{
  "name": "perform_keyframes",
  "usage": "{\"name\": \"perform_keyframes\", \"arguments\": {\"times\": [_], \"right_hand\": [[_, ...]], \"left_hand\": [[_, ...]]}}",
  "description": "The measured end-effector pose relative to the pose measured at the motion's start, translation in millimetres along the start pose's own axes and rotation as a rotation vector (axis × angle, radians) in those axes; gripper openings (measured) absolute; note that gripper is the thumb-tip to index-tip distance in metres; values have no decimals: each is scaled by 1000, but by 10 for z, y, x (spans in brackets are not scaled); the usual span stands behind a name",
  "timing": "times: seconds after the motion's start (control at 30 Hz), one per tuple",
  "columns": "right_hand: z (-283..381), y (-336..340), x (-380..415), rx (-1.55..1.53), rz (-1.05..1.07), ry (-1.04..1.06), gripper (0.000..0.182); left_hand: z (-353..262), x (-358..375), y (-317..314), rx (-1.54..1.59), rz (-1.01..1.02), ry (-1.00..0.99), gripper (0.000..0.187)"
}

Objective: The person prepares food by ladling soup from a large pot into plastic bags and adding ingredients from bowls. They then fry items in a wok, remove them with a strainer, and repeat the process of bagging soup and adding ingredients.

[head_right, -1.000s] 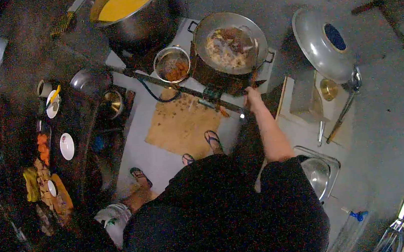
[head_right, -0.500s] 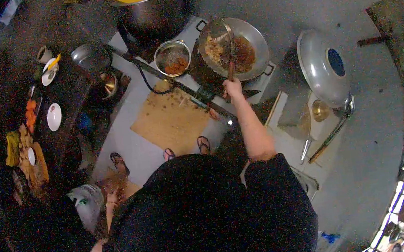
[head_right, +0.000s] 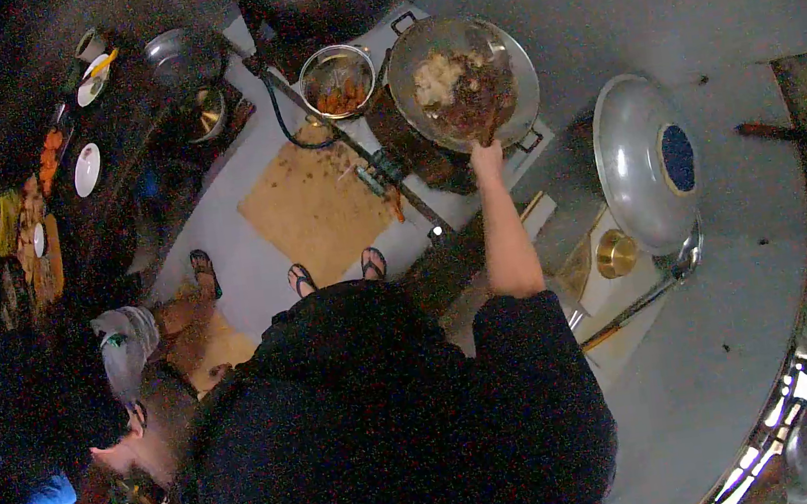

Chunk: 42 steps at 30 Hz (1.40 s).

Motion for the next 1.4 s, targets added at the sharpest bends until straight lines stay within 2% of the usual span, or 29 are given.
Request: {"name": "perform_keyframes", "arguments": {"times": [0.03,0.1,0.2,0.23,0.33,0.4,0.47,0.5,0.6,0.67,0.7,0.77,0.8,0.83,0.87,0.9,0.93,1.0,1.07,1.1,1.13,1.17,1.2,1.23,1.27,1.3,1.33,1.37,1.4], "right_hand": [[108,61,100,0,5,0,28],[465,61,495,-323,213,-137,27],[469,21,790,-282,262,-239,30],[488,-19,851,-365,329,-204,30],[702,49,1222,-415,328,-164,27],[665,42,1403,-392,315,-151,24],[878,136,1670,-392,356,-213,24],[909,104,1747,-395,369,-202,24],[846,197,1869,-321,265,-114,25],[822,211,1921,-271,310,-52,45],[786,281,1939,-274,307,-47,45],[878,316,2105,-477,442,-171,42],[996,389,2210,-546,343,-213,41],[799,299,2074,-553,506,-270,45],[1036,375,2165,-555,352,-272,9],[956,330,2093,-564,365,-304,11],[950,327,2046,-517,262,-242,11],[609,136,1668,-385,257,-201,16],[138,60,1224,-334,60,75,25],[504,227,1385,-97,107,-112,30],[437,183,1328,-395,-19,-46,24],[315,143,1222,-394,94,-193,19],[169,33,1122,-497,-23,-354,14],[363,58,1185,-546,63,-351,10],[376,-67,1225,-735,174,-499,9],[421,-139,1251,-826,106,-487,14],[780,-71,1433,-755,210,-483,16],[633,-223,1369,-937,262,-562,21],[633,-317,1339,-897,311,-478,23]], "left_hand": [[20,-32,23,3,-2,3,38],[30,-124,26,-6,7,-47,36],[-367,423,-186,-101,-60,-170,34],[-507,525,-240,-132,-84,-212,33],[-659,716,-345,-356,-56,-107,31],[-545,476,-259,-312,-71,-144,32],[-341,-20,-134,-186,11,-183,34],[-434,-51,-147,-178,76,-184,36],[-521,-58,-125,-259,66,-180,40],[-547,-58,-72,-285,47,-176,41],[-529,-48,-29,-307,19,-159,42],[-420,-184,-17,-297,13,-147,42],[-341,-267,93,-275,-5,-129,42],[-311,-286,148,-318,36,-84,41],[-263,-244,160,-358,82,-31,41],[-326,85,160,-332,-5,-60,41],[-428,440,151,-317,-82,-90,41],[-288,379,301,-274,-118,-108,41],[-181,172,447,-222,-100,-167,39],[-109,43,488,-182,-62,-202,38],[-150,128,505,-249,-69,-217,36],[-226,316,528,-308,-80,-237,34],[-313,506,539,-340,-87,-207,34],[-307,513,538,-366,-82,-198,33],[-196,333,617,-392,-76,-190,33],[-35,50,735,-224,-14,-126,32],[137,-247,815,-52,38,-60,32],[192,-367,796,-67,48,-63,32],[242,-446,799,-82,47,-59,32]]}}
Point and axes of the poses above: each hand's wrist, its own x-axis away from the middle knuckle, its own y-axis out of the back of the hand, z = x × y, the point moved 6 cm from there along -x, towards the middle knuckle, and after that the axes turned 11 degrees about y, right-handed, at the moved point
